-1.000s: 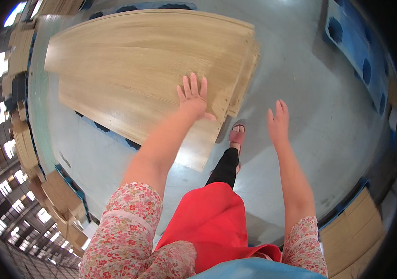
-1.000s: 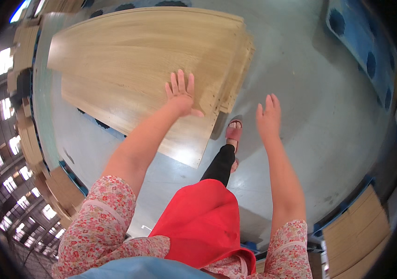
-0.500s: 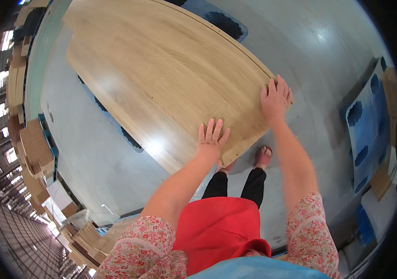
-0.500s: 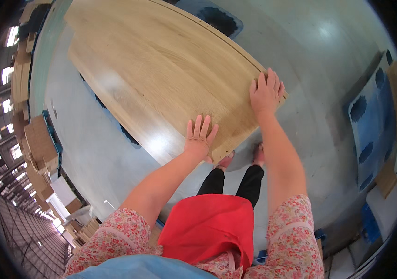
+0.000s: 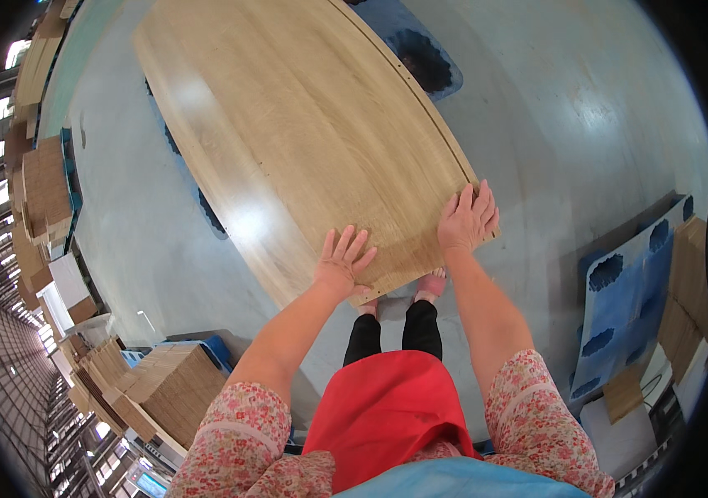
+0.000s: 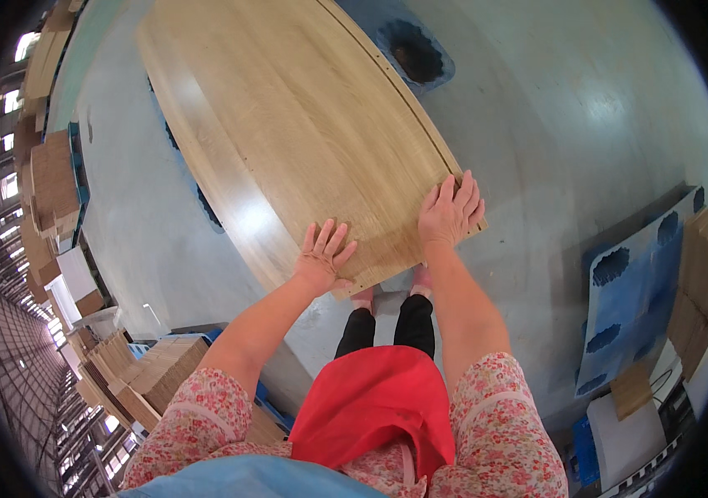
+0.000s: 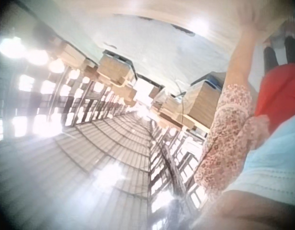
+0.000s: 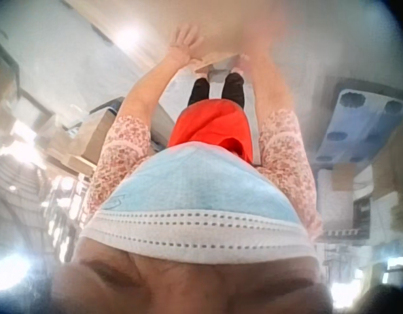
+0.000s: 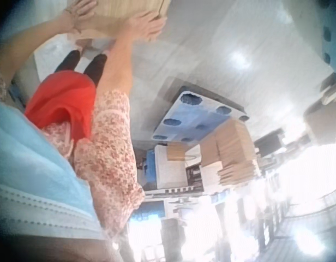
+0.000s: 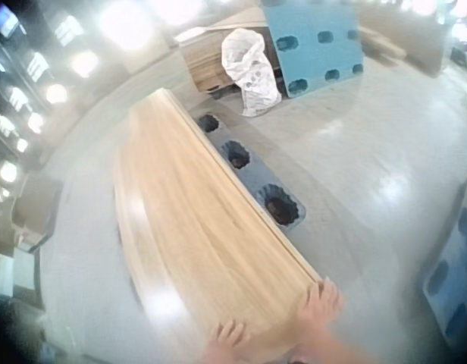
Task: The person carries wooden boards one by one from a stack and places them onto a machine table, aligning them against the guide.
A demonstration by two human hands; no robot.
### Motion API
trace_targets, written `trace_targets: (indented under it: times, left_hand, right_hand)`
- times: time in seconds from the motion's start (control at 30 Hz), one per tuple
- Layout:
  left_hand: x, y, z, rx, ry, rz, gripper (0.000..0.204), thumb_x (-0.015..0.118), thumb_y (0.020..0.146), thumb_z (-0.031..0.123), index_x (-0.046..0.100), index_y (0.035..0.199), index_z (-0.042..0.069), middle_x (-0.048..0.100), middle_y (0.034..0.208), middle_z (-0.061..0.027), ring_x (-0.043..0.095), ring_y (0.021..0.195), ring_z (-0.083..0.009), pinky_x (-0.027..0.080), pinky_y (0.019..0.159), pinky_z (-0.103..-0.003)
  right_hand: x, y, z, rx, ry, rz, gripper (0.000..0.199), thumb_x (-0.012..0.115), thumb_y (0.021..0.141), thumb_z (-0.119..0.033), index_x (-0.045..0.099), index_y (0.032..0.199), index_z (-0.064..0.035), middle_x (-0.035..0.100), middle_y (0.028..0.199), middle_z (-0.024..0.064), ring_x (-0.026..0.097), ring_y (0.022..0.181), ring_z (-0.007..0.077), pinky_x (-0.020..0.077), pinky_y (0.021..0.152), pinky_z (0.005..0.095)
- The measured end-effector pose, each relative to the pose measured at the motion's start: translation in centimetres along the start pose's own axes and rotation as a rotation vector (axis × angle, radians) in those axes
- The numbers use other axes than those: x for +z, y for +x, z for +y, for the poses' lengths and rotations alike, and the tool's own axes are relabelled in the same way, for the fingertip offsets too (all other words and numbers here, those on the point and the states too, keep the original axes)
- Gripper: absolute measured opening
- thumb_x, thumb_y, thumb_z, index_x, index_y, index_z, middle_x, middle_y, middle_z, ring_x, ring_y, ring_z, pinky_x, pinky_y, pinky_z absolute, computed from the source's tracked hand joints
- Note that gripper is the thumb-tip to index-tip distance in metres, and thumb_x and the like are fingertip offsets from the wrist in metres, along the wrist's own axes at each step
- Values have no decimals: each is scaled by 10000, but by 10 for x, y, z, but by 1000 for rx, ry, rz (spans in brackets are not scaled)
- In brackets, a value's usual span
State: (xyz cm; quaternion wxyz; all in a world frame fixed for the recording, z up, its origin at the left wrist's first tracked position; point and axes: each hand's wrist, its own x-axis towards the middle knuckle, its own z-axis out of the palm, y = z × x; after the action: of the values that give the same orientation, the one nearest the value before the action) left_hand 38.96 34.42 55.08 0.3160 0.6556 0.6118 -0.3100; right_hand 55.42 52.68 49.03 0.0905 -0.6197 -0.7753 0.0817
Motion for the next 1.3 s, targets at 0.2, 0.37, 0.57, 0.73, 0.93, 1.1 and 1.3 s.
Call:
trace_targets:
  times: [0.2, 0.37, 0.57, 0.73, 0.93, 1.1, 1.3]
  left_hand:
    - [6, -4, -1, 25, -37, 154, 829, 423, 799, 694, 179, 1470, 272, -7, 1552, -70, -56, 1417, -327, -69, 1118, -542]
    - [26, -5, 1, 5, -213, 393, 798, 492, 810, 623, 208, 1462, 260, 61, 1547, -48, 12, 1419, -308, -29, 1128, -526]
    - [53, 1, 26, -398, -439, 646, 818, 553, 825, 516, 203, 1458, 135, 111, 1533, -80, 43, 1416, -308, 12, 1125, -525]
    - [114, -28, 30, -808, -860, 1038, 771, 607, 835, 414, 253, 1418, 53, 211, 1476, -174, 203, 1356, -335, 194, 1094, -460]
    - [180, -47, 15, -881, -1582, 1010, 492, 594, 872, 388, 485, 1136, -13, 585, 1059, -176, 561, 957, -288, 434, 844, -396]
    - [177, -63, 28, -816, -1616, 841, 514, 528, 896, 452, 492, 1026, -44, 591, 987, -259, 569, 926, -404, 437, 792, -448]
    - [183, -79, 77, -872, -1553, 642, 469, 498, 927, 419, 490, 1030, -38, 598, 990, -231, 575, 907, -349, 441, 796, -419]
  right_hand:
    - [8, -1, 5, -28, -5, 76, 302, 518, 870, -237, 569, 1136, -104, 387, 1391, 101, 367, 1269, 297, 240, 1058, 494]
    - [10, -6, 9, -67, 6, 139, 293, 490, 895, -214, 552, 1153, -90, 411, 1370, 112, 373, 1265, 293, 258, 1054, 479]
    - [14, -23, 16, -148, -35, 181, 304, 491, 907, -200, 542, 1168, -54, 428, 1338, 136, 382, 1232, 330, 276, 1031, 481]
    - [4, -102, -15, -92, 1, 146, 313, 509, 898, -196, 540, 1168, -40, 389, 1362, 166, 360, 1247, 342, 267, 1030, 497]
    - [-14, -178, 2, -127, 76, 5, 465, 557, 874, -209, 427, 1268, 0, 304, 1428, 202, 270, 1324, 366, 223, 1066, 506]
    - [-10, -308, 49, 387, 329, 10, 768, 662, 830, -294, 254, 1353, 93, 288, 1422, 247, 286, 1321, 366, 248, 1067, 463]
    - [-21, -351, 9, 1384, 1637, -435, 732, 563, 892, -457, 222, 1418, -79, 427, 1360, 98, 435, 1216, 245, 393, 961, 411]
